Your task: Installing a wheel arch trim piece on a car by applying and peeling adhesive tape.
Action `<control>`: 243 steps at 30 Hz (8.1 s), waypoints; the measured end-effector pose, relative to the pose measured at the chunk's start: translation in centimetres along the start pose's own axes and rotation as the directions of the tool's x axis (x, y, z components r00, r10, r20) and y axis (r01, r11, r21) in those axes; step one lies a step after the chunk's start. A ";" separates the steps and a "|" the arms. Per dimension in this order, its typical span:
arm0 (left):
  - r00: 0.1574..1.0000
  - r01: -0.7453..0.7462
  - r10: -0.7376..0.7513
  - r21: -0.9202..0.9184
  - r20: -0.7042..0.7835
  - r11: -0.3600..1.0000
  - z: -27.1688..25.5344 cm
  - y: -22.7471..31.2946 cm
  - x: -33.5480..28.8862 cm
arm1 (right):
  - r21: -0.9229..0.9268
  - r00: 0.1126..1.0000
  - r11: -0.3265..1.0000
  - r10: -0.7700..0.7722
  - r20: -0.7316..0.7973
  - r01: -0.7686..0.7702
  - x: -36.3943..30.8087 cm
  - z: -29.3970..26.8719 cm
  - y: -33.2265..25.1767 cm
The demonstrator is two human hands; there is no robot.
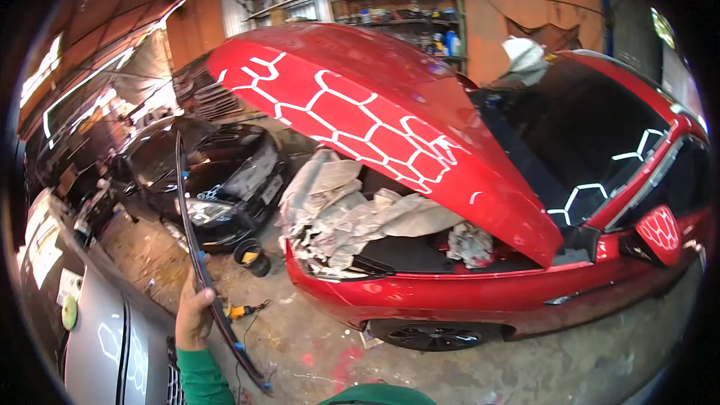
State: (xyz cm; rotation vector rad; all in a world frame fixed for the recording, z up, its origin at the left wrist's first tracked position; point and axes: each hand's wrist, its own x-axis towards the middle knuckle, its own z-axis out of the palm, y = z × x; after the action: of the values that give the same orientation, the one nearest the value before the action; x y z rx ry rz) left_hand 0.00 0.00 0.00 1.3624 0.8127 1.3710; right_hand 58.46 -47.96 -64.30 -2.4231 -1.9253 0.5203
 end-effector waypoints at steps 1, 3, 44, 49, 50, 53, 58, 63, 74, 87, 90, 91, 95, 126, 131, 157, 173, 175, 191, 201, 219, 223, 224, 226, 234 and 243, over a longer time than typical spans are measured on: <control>0.996 0.039 -0.048 -0.124 -0.072 0.992 -0.4 -0.7 0.6 | -0.158 0.962 0.958 -0.257 -0.093 0.241 1.3 -0.9 -0.3; 0.941 0.180 -0.230 -0.212 -0.247 0.961 -2.3 -2.8 0.8 | -0.092 0.966 0.964 -0.255 -0.044 0.251 3.8 -4.9 0.6; 0.876 0.071 -0.161 -0.208 -0.454 0.975 -12.4 -4.1 -7.3 | 0.769 0.878 0.446 0.089 0.471 -0.458 9.4 -21.4 -20.8; 0.878 0.111 -0.217 -0.259 -0.427 0.959 -8.7 -5.2 -7.8 | 0.842 0.949 0.457 0.016 0.316 -0.288 11.4 -26.5 -25.2; 0.865 0.113 -0.234 -0.283 -0.443 0.953 -7.9 -5.9 -8.0 | 0.856 0.966 0.469 -0.023 0.259 -0.219 11.7 -27.4 -25.9; 0.843 0.140 -0.295 -0.346 -0.450 0.928 -5.2 -8.2 -8.6 | 0.764 0.997 0.643 -0.013 0.075 -0.049 11.9 -29.8 -28.2; 0.849 0.191 -0.387 -0.475 -0.359 0.859 -0.7 -11.7 -10.5 | 0.811 0.998 0.584 0.028 -0.064 0.035 10.1 -33.7 -30.2; 0.848 0.283 -0.477 -0.566 -0.229 0.774 3.3 -13.2 -11.9 | 0.759 0.988 0.651 0.091 -0.122 0.034 7.7 -35.0 -30.8; 0.864 0.391 -0.502 -0.586 -0.032 0.710 7.3 -13.7 -13.5 | 0.750 0.954 0.646 0.113 -0.278 0.142 5.6 -30.3 -26.7; 0.913 0.251 -0.298 -0.192 -0.278 0.949 2.8 -14.5 -12.2 | 0.764 0.973 0.645 0.171 -0.153 0.007 5.6 -28.2 -25.7; 0.946 0.238 -0.256 -0.108 -0.198 0.965 0.6 -14.5 -12.9 | 0.812 0.969 0.577 0.136 -0.208 0.093 6.9 -29.8 -26.9; 0.955 0.211 -0.235 -0.138 -0.183 0.968 0.2 -14.7 -13.5 | 0.893 0.980 0.429 0.193 0.053 -0.133 7.0 -31.0 -27.0; 0.958 0.268 -0.279 -0.156 -0.058 0.951 -2.2 -13.6 -14.9 | 0.933 0.999 0.361 0.031 -0.021 0.008 9.4 -35.3 -29.9; 0.426 0.864 -0.664 -0.060 0.614 0.499 -0.2 -2.9 -15.6 | 0.799 0.751 -0.060 -0.305 -0.586 0.599 12.4 -56.9 -39.8; 0.252 0.872 -0.654 0.125 0.713 0.473 1.1 -3.0 -14.4 | 0.603 0.642 0.231 -0.364 -0.675 0.764 9.8 -58.8 -37.3; 0.186 0.824 -0.602 0.210 0.777 0.526 3.3 -2.3 -13.5 | -0.015 0.337 0.463 -0.667 -0.665 0.886 6.7 -64.0 -36.3; 0.194 0.792 -0.619 0.252 0.761 0.557 4.0 -1.9 -13.6 | 0.001 0.300 0.399 -0.689 -0.660 0.917 7.0 -64.7 -36.6; 0.189 0.807 -0.629 0.246 0.754 0.537 4.0 -1.9 -13.6 | 0.018 0.318 0.396 -0.707 -0.631 0.918 7.0 -64.7 -36.4; 0.216 0.811 -0.605 0.203 0.767 0.548 4.0 -2.4 -13.8 | -0.021 0.313 0.407 -0.734 -0.603 0.913 7.3 -64.8 -35.7; 0.237 0.795 -0.615 0.214 0.752 0.568 3.8 -2.0 -14.0 | 0.014 0.306 0.380 -0.721 -0.621 0.925 7.3 -64.9 -35.9; 0.210 0.830 -0.597 0.181 0.774 0.527 4.0 -2.0 -14.4 | -0.002 0.302 0.381 -0.736 -0.606 0.925 6.7 -65.0 -36.2; 0.216 0.821 -0.597 0.187 0.773 0.540 3.8 -2.0 -14.3 | 0.002 0.286 0.366 -0.723 -0.628 0.931 6.5 -65.1 -36.4; 0.214 0.814 -0.593 0.193 0.776 0.547 3.7 -2.0 -14.3 | -0.010 0.279 0.367 -0.724 -0.630 0.930 6.4 -65.2 -36.4; 0.212 0.809 -0.590 0.199 0.779 0.554 3.8 -2.0 -14.4 | -0.012 0.295 0.381 -0.735 -0.610 0.924 6.2 -65.3 -36.4; 0.234 0.818 -0.585 0.168 0.777 0.551 4.2 -2.0 -14.5 | -0.095 0.302 0.430 -0.759 -0.576 0.898 5.8 -65.8 -36.3; 0.251 0.768 -0.556 0.187 0.792 0.612 4.2 -2.5 -14.3 | -0.124 0.331 0.461 -0.775 -0.539 0.879 6.0 -65.8 -36.1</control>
State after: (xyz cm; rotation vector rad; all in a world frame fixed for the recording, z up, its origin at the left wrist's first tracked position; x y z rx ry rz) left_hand 2.66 -13.56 -6.11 1.0302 0.4486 0.0484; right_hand 42.45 -20.14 3.83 -0.9364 -2.2910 -0.0486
